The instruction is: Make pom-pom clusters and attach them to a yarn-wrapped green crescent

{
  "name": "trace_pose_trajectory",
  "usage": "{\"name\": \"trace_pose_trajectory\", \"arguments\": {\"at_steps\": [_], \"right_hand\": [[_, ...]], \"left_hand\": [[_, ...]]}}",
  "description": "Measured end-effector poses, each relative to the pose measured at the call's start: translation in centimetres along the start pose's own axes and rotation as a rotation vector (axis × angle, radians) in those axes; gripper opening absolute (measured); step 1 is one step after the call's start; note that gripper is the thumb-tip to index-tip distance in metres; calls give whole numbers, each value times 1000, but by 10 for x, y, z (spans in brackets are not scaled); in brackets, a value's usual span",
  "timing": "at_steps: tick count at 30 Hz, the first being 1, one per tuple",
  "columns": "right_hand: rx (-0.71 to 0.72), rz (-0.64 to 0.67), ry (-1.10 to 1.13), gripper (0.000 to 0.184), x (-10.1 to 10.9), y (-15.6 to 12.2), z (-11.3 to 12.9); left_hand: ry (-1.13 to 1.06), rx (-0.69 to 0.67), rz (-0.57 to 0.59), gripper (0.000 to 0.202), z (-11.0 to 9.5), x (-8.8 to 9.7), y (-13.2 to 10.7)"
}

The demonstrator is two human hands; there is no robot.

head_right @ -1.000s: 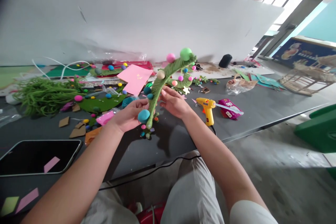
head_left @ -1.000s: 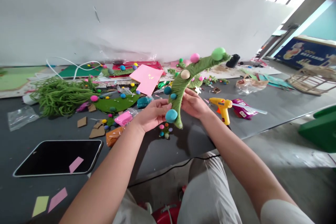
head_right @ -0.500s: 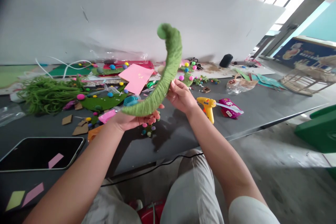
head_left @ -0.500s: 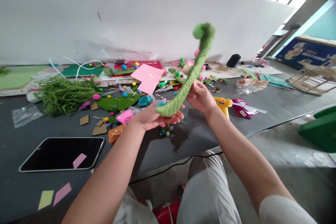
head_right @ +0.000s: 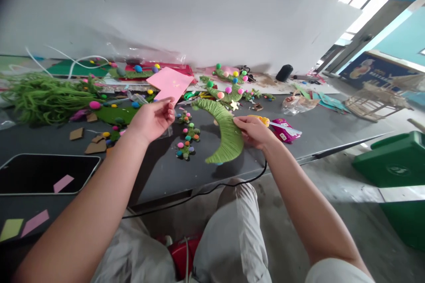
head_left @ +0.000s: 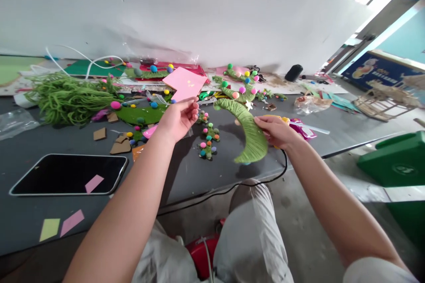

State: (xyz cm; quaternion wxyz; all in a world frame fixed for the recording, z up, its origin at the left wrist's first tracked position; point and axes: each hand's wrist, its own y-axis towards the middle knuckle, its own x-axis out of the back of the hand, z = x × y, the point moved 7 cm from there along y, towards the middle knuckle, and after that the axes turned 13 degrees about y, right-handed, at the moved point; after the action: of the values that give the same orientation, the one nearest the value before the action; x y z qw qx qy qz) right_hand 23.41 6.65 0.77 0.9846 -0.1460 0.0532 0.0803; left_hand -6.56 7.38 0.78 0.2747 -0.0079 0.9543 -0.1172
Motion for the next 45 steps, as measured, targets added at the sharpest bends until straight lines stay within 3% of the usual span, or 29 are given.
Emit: {"name": "trace_pose_trajectory", "arguments": {"at_steps": [10,22,27,32,41,45], "right_hand": [[11,-53,30,47,8,15,-23],[-24,-140,50,22,12,31,-22],[82,-205,-184,29,20,33,-18],[328,-333,-589,34,21,26,-3],[576,-364,-1068,37,-24,-13,16],[657,-271,-1049,27,-38,-49,11]], "left_hand": [[86,-23,-55,8,1,6,4],[133,-39,-77,8,2,6,9],[157,-37,-89,9,2,6,9],[178,-27,-95,10,3,6,8],[263,-80,-89,10,3,6,10],[275,-90,-78,11,4,6,10]]}}
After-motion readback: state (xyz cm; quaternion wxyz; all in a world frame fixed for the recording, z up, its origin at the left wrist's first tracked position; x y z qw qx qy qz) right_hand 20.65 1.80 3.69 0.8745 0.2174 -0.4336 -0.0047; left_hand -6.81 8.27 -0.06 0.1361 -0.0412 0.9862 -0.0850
